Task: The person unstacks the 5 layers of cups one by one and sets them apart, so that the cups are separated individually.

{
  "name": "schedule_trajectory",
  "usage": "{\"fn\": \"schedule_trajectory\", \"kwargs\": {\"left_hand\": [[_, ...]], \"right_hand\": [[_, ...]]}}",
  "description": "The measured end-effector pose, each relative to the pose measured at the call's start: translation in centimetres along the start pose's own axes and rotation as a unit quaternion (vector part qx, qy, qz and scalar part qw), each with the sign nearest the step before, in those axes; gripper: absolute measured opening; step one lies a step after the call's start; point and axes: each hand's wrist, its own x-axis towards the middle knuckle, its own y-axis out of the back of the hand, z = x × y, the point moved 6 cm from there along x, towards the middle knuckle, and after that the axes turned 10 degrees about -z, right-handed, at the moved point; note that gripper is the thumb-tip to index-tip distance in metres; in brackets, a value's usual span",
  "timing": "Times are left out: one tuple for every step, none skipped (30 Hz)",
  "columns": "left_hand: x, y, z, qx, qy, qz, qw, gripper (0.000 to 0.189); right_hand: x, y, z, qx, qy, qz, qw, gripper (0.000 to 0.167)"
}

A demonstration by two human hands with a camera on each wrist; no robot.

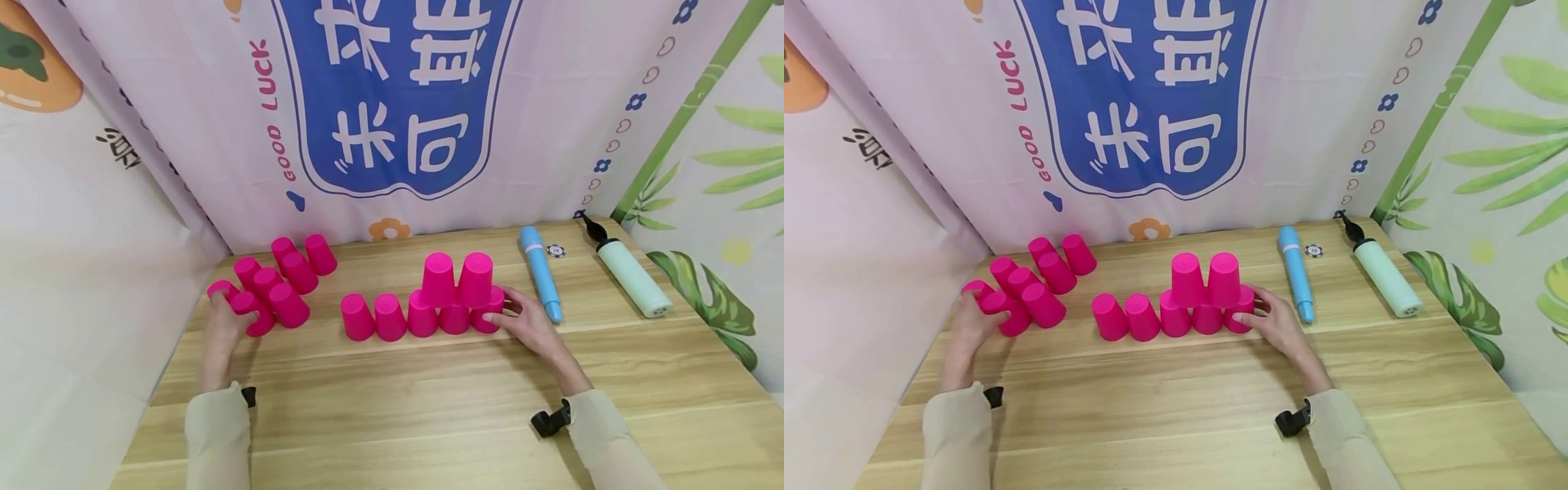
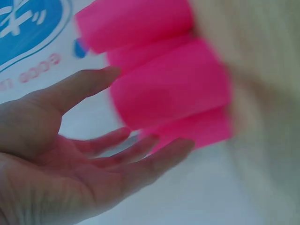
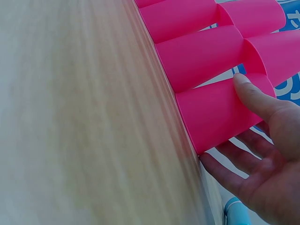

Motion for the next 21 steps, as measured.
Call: {"fn": "schedule_trajectory", "kwargs": {"left_hand": [[-0.4,0.4,0.5,0.011,0.002,0.003,0.9999,0.069],[-0.8,0.7,1.1,0.021,0.002,0.010,0.9997,0.068],[-1.2,1.1,1.8,0.030,-0.002,0.024,0.9993,0.067],[-1.6,1.4,2.7,0.039,-0.009,0.040,0.9984,0.066],[-2.0,1.5,3.7,0.041,-0.023,0.057,0.9973,0.063],[-2.5,1.6,4.8,0.044,-0.041,0.076,0.9953,0.060],[-2.9,1.4,6.0,0.042,-0.067,0.091,0.9927,0.057],[-3.3,1.1,7.3,0.036,-0.097,0.102,0.9893,0.054],[-3.7,0.5,8.7,0.032,-0.128,0.108,0.9854,0.050],[-4.1,-0.2,10.1,0.025,-0.160,0.107,0.9810,0.049],[-4.4,-1.0,11.4,0.013,-0.193,0.101,0.9760,0.048],[-4.8,-1.9,12.7,0.002,-0.221,0.090,0.9710,0.047],[-5.1,-2.9,14.0,-0.014,-0.245,0.074,0.9665,0.048],[-5.4,-3.9,15.2,-0.032,-0.266,0.056,0.9619,0.049],[-5.7,-4.9,16.3,-0.049,-0.284,0.040,0.9567,0.050],[-5.9,-5.8,17.3,-0.066,-0.301,0.025,0.9511,0.051],[-6.1,-6.8,18.2,-0.084,-0.312,0.011,0.9463,0.052],[-6.2,-7.7,19.1,-0.096,-0.319,-0.004,0.9428,0.053],[-6.3,-8.7,19.9,-0.108,-0.325,-0.019,0.9393,0.054],[-6.4,-9.6,20.6,-0.117,-0.330,-0.033,0.9362,0.055],[-6.4,-10.6,21.3,-0.123,-0.333,-0.047,0.9339,0.057]], "right_hand": [[0.0,0.0,0.0,0.001,0.001,-0.001,1.0000,0.069],[0.0,0.1,0.0,0.003,0.001,0.000,1.0000,0.069],[0.0,0.1,0.0,0.005,0.001,-0.001,1.0000,0.069],[0.0,0.1,-0.1,0.009,0.001,-0.001,1.0000,0.069],[0.0,0.1,-0.1,0.011,0.002,-0.003,0.9999,0.069],[0.0,0.0,-0.2,0.012,0.002,-0.003,0.9999,0.069],[-0.1,0.0,-0.2,0.012,0.003,-0.005,0.9999,0.070],[-0.1,0.0,-0.3,0.015,0.003,-0.006,0.9999,0.069],[-0.1,-0.1,-0.3,0.017,0.004,-0.007,0.9998,0.069],[-0.1,0.0,-0.3,0.019,0.004,-0.006,0.9998,0.069],[-0.1,0.0,-0.3,0.018,0.006,-0.005,0.9998,0.069],[-0.1,0.0,-0.3,0.019,0.007,-0.004,0.9998,0.069],[-0.1,0.0,-0.3,0.018,0.007,-0.004,0.9998,0.069],[-0.1,0.0,-0.3,0.018,0.007,-0.002,0.9998,0.069],[-0.1,0.0,-0.2,0.015,0.008,-0.002,0.9998,0.069],[0.0,0.0,-0.2,0.013,0.008,-0.002,0.9999,0.069],[0.0,0.0,-0.1,0.011,0.009,-0.003,0.9999,0.069],[0.0,0.0,-0.1,0.010,0.008,-0.003,0.9999,0.069],[0.0,0.0,-0.1,0.009,0.009,-0.003,0.9999,0.069],[0.0,0.0,-0.2,0.008,0.010,-0.003,0.9999,0.069],[0.0,0.1,-0.3,0.007,0.011,-0.002,0.9999,0.069]]}}
